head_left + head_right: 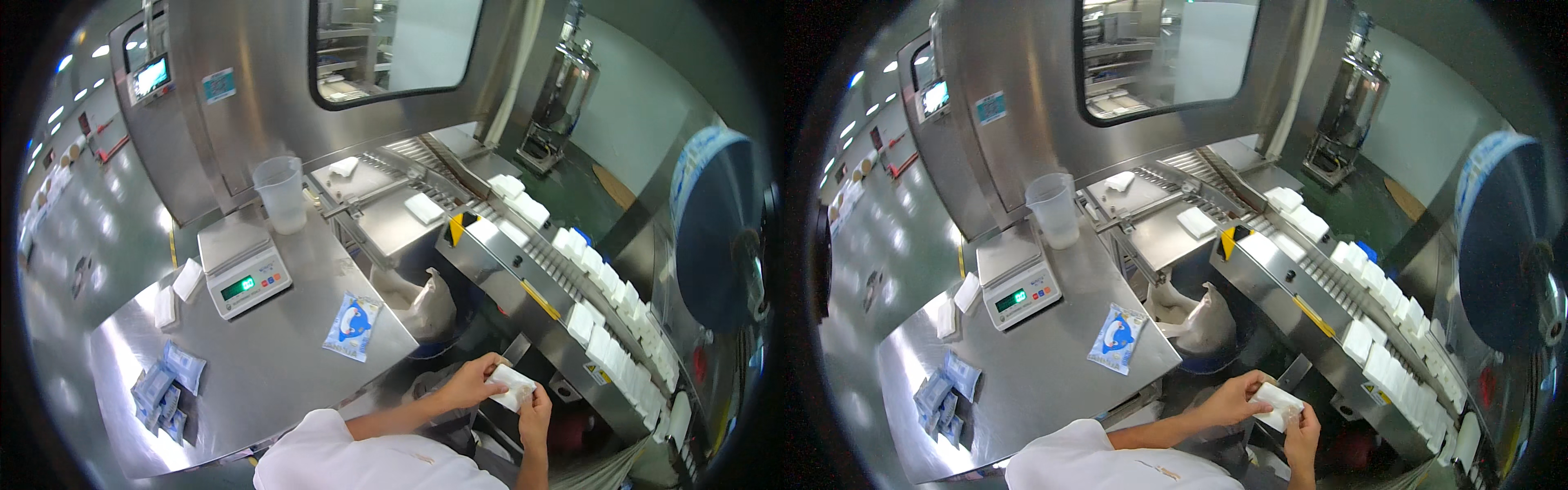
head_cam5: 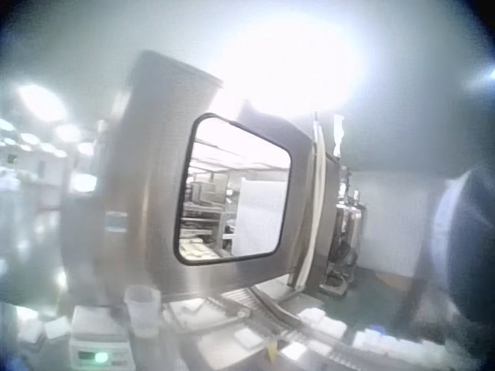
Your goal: The person picks up white blocks from a conveyor belt, places them into plastic bags, and sets the bags onto a scale or a different section of the workspace.
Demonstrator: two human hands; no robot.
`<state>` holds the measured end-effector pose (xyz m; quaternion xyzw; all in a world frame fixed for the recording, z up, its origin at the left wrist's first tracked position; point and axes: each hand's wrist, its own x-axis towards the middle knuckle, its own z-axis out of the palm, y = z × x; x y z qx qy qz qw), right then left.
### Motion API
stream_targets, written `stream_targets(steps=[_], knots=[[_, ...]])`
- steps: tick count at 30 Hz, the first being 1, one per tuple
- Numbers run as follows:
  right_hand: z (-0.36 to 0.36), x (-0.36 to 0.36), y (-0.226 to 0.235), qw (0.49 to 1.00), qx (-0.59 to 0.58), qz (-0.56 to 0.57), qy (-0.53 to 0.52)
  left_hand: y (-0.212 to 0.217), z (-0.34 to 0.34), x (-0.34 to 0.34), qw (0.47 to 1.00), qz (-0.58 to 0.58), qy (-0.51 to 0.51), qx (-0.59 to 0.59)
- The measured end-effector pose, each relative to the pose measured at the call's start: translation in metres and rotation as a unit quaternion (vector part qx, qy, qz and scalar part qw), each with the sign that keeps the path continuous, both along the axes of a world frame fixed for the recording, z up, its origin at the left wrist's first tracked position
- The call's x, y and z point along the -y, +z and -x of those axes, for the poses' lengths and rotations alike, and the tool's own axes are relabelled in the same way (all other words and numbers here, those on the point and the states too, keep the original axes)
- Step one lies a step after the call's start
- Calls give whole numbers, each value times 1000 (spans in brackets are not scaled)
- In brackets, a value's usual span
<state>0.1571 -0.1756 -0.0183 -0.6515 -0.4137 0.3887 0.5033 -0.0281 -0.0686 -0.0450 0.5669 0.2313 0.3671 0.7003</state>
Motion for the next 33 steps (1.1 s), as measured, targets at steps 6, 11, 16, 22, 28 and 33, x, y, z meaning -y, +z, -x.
stream_targets(steps=[6, 11, 16, 22, 28, 33], knots=[[15, -18, -12, 999, 1, -36, 30, 0, 24, -13, 998, -45, 32, -9], [18, -33, -20, 998, 39, -19, 51, -20, 36, -25, 996, -50, 78, 17], [38, -28, -5, 998, 31, -23, 44, -4, 57, -20, 995, -51, 84, 28], [54, 27, 6, 994, 103, -41, -4, -7, 42, 10, 994, -104, 45, -8], [108, 8, 12, 995, 91, 13, 50, -12, 100, -3, 1000, -19, 17, 0], [76, 50, -11, 998, -7, -62, 14, -13, 59, 18, 999, 2, -48, -17]])
